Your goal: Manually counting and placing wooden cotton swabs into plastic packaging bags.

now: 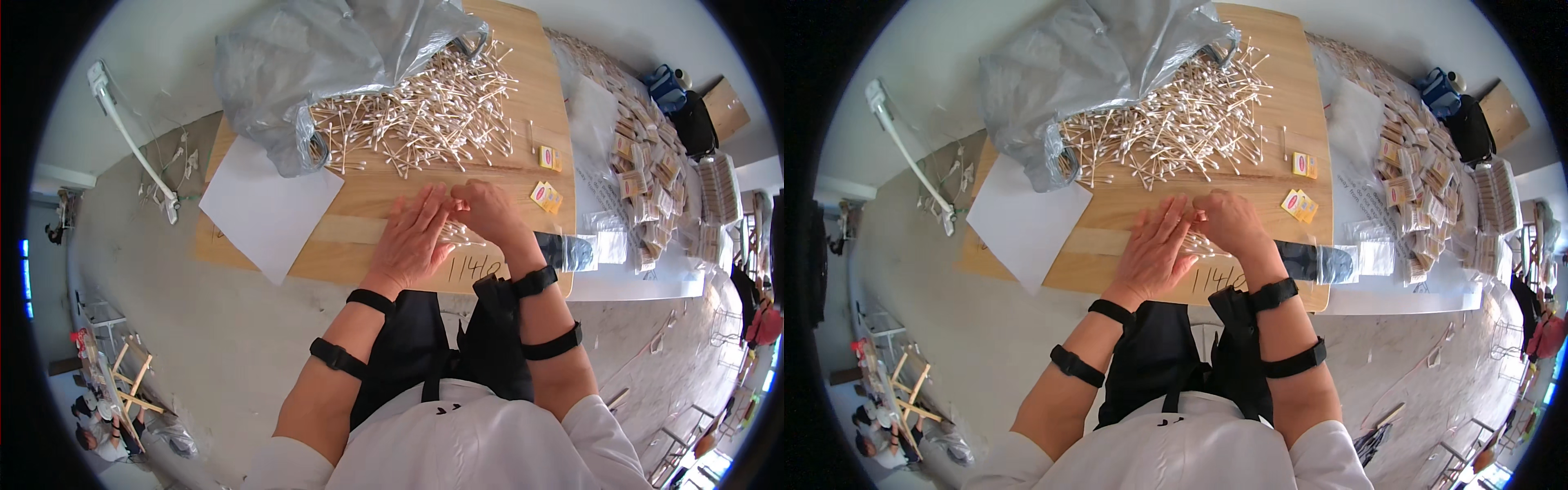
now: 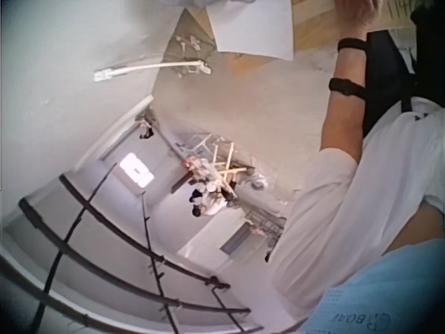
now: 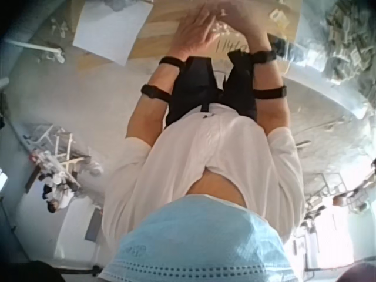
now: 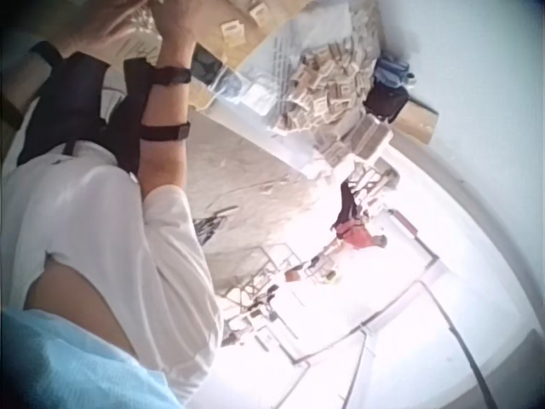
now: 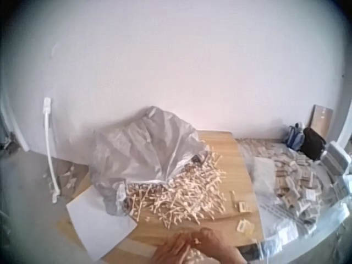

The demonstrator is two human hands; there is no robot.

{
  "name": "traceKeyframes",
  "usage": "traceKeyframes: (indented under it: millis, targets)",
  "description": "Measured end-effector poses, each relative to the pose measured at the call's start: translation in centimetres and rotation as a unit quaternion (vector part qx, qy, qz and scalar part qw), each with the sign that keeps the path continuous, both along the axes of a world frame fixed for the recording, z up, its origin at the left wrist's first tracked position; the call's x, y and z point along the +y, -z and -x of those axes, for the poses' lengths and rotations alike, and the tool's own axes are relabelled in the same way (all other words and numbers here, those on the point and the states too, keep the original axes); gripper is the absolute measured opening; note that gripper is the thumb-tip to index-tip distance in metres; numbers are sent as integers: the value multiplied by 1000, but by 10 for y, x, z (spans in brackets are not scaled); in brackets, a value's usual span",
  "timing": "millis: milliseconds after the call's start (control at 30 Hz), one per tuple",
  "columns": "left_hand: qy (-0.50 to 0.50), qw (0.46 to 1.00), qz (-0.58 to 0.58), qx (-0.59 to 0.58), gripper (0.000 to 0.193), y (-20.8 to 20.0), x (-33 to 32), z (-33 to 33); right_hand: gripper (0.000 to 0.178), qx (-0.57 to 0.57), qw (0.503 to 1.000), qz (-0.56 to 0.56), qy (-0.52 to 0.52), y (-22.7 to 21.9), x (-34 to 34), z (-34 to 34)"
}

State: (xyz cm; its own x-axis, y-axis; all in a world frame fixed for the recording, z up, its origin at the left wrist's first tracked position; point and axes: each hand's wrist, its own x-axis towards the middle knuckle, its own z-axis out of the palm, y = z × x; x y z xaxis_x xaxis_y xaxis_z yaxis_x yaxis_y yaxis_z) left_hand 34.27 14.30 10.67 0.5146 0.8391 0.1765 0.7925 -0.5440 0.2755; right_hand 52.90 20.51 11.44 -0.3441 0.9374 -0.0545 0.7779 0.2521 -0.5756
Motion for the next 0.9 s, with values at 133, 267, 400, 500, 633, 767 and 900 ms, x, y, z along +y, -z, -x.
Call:
traceKeyframes:
  millis: [133, 267, 400, 500, 633, 767, 900]
  targets:
    - [27, 999, -20, 36, 69, 7, 2, -1, 12, 85, 996, -4, -6, 3, -12, -12]
    - [36, 998, -17, 51, 70, 5, -1, -14, 11, 210, 960, -129, 135, 17, -36, -25]
    - [-19, 999, 30, 39, 81, 9, -33, -38, 8, 293, 904, -108, 291, 13, -88, -34]
    - [-11, 998, 43, 38, 91, 4, -47, -58, 9, 368, 850, -142, 350, 20, -122, -39]
    - [-51, 995, 45, 71, 89, 0, -20, -85, 13, 410, 828, -172, 343, 25, -132, -43]
    - [-46, 997, 15, 63, 88, 6, -6, -101, 20, 433, 825, -164, 325, 24, -121, -47]
    - [-42, 992, 43, 111, 84, 14, -16, -104, 25, 437, 821, -148, 337, 25, -113, -56]
